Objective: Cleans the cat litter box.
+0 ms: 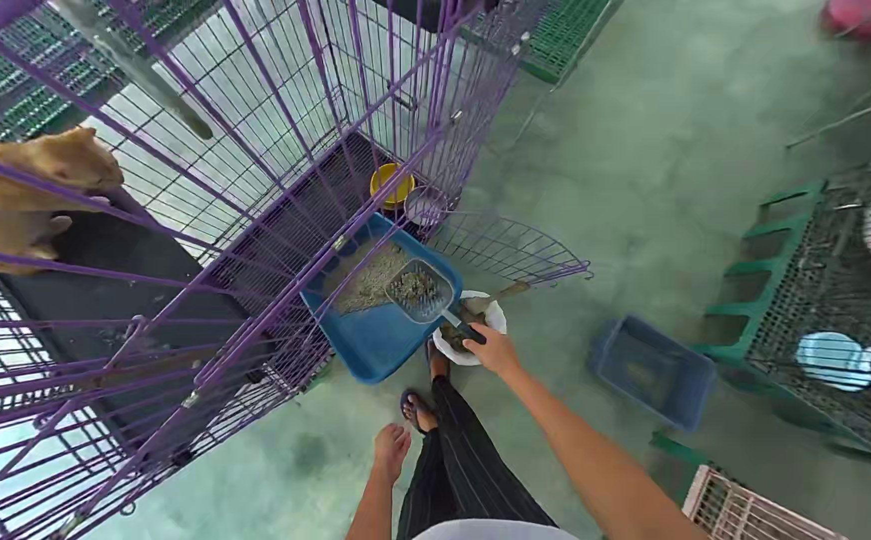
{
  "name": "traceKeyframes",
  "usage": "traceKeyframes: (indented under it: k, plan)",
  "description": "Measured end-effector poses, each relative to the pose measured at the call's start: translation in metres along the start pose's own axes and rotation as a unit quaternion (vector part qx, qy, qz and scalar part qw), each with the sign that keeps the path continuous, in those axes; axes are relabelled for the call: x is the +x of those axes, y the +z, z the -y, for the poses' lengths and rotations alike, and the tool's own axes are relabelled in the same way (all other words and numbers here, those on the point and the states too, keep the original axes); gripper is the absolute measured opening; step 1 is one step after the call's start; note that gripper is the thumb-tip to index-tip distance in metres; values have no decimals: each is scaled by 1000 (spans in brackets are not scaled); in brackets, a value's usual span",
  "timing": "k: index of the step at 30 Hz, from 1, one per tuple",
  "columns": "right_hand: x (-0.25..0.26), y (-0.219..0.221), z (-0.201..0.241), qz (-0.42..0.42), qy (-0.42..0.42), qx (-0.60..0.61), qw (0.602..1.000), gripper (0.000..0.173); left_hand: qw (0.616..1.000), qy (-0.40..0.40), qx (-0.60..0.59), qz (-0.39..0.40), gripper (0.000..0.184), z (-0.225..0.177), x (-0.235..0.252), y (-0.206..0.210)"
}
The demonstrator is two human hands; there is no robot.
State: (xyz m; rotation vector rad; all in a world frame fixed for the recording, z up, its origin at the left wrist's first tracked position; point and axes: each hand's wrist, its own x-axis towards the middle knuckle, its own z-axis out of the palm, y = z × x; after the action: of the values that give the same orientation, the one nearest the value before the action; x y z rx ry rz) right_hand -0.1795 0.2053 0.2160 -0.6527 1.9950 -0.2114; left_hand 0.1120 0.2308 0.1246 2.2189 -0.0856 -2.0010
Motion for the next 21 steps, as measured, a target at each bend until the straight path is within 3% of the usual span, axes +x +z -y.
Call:
traceKeyframes:
  k: [12, 18, 21]
  plan:
    - [-75, -19, -93, -124, 5, 82, 989, 47, 996, 10, 84, -32, 42, 27, 13, -23]
    - [-58, -29, -142, -109, 73, 46, 990, 48, 994, -1, 100, -41, 41, 58, 19, -17]
    - [-25, -27, -156, -81, 111, 37, 990, 47, 995, 4, 86, -48, 45, 67, 21, -8]
